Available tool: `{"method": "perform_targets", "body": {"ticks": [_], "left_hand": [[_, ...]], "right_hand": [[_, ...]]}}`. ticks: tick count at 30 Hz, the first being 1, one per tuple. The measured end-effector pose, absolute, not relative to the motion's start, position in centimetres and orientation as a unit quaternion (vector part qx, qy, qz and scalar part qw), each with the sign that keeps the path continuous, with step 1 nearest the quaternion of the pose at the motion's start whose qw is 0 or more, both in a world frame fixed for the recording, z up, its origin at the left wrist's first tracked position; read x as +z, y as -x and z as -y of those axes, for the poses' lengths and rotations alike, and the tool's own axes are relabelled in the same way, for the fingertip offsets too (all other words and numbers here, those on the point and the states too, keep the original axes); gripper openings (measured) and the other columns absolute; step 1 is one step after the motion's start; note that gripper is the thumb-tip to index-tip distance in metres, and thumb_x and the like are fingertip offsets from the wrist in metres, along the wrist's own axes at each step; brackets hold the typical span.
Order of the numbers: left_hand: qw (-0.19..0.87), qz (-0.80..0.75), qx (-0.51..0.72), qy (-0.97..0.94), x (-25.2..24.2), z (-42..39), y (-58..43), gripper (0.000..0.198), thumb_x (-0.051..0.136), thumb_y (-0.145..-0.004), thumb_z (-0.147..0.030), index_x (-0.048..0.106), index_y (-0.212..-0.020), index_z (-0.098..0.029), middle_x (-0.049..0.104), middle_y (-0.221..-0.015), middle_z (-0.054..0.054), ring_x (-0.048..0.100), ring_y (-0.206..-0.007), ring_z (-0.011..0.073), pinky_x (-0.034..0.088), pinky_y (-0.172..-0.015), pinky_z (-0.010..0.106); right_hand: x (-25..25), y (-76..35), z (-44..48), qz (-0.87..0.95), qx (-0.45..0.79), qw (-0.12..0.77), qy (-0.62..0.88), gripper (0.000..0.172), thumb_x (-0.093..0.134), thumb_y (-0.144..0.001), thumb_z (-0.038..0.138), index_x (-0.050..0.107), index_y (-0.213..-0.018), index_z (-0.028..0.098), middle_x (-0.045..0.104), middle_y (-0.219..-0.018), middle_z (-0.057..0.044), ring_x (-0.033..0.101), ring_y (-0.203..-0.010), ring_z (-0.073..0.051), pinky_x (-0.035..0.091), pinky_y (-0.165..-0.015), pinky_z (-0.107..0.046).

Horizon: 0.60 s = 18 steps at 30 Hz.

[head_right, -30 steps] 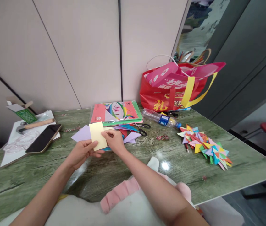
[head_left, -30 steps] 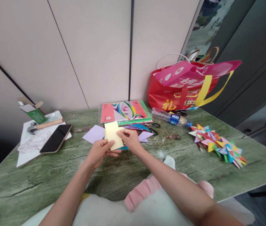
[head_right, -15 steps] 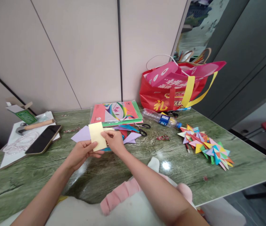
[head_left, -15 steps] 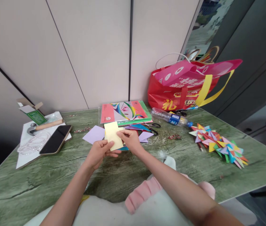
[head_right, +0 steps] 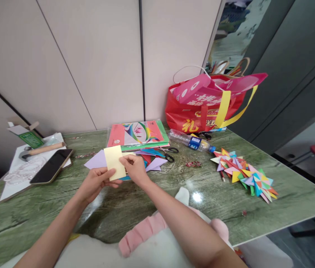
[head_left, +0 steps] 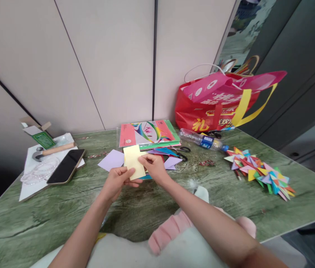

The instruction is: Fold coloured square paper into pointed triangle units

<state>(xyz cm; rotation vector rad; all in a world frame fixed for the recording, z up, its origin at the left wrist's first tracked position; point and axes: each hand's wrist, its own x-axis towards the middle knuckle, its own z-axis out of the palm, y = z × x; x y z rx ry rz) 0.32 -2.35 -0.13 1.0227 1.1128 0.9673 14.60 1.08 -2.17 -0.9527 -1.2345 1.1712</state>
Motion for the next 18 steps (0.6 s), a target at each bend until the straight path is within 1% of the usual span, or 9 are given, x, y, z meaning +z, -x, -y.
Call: {"method": "perform_targets", "body": {"ticks": [4,7,9,13,16,18], "left_hand": [[0.62,-0.462,0.423,-0.472,-0.17,2.22,-0.36,0.029,0.073,-0.061,-0.038,0.069,-0.074,-0.012,0.069,-0.067,0.004,0.065,-0.06,0.0201,0.053,-0.059,0.032],[0.611,-0.454,0.44,-0.476,-0.22,2.18,-0.51,0.033,0.069,-0.064,-0.044,0.07,-0.076,-0.013,0.069,-0.067,0.005,0.064,-0.062,0.0203,0.052,-0.057,0.031],[0.606,-0.453,0.455,-0.469,-0.29,2.15,-0.58,0.035,0.067,-0.065,-0.047,0.07,-0.074,-0.013,0.068,-0.065,0.005,0.063,-0.061,0.0202,0.051,-0.055,0.031],[0.582,-0.465,0.474,-0.469,-0.5,1.97,-0.44,0.035,0.068,-0.063,-0.047,0.068,-0.064,-0.012,0.065,-0.058,0.004,0.059,-0.055,0.0177,0.049,-0.052,0.029],[0.562,-0.475,0.46,-0.496,-0.61,1.86,-0.19,0.035,0.066,-0.063,-0.048,0.066,-0.059,-0.013,0.061,-0.052,0.002,0.055,-0.049,0.0151,0.046,-0.05,0.028],[0.548,-0.484,0.439,-0.522,-0.67,1.89,-0.08,0.037,0.064,-0.064,-0.049,0.062,-0.054,-0.013,0.056,-0.048,0.0,0.051,-0.045,0.013,0.043,-0.049,0.026]], "right_hand": [[-2.14,-14.72,-1.25,0.52,0.512,0.555,0.4,0.024,0.062,-0.065,0.038,0.061,-0.061,0.015,0.054,-0.052,0.002,0.046,-0.047,-0.01,0.041,-0.044,-0.022],[-2.07,-14.77,-1.29,0.517,0.521,0.551,0.397,0.024,0.063,-0.064,0.039,0.062,-0.06,0.015,0.054,-0.051,0.002,0.046,-0.046,-0.01,0.041,-0.044,-0.022],[-2.05,-14.7,-1.23,0.512,0.529,0.549,0.395,0.024,0.064,-0.063,0.039,0.061,-0.06,0.015,0.054,-0.052,0.002,0.046,-0.046,-0.01,0.041,-0.044,-0.022],[-2.14,-14.47,-1.09,0.501,0.552,0.54,0.391,0.024,0.066,-0.061,0.038,0.061,-0.059,0.015,0.054,-0.051,0.003,0.046,-0.045,-0.009,0.041,-0.044,-0.022],[-2.26,-14.46,-1.06,0.488,0.583,0.529,0.377,0.023,0.069,-0.059,0.037,0.061,-0.059,0.016,0.054,-0.052,0.003,0.047,-0.046,-0.009,0.042,-0.046,-0.023],[-2.28,-14.52,-1.01,0.478,0.613,0.519,0.356,0.022,0.07,-0.058,0.036,0.062,-0.063,0.016,0.058,-0.056,0.003,0.051,-0.05,-0.01,0.044,-0.049,-0.023]]}}
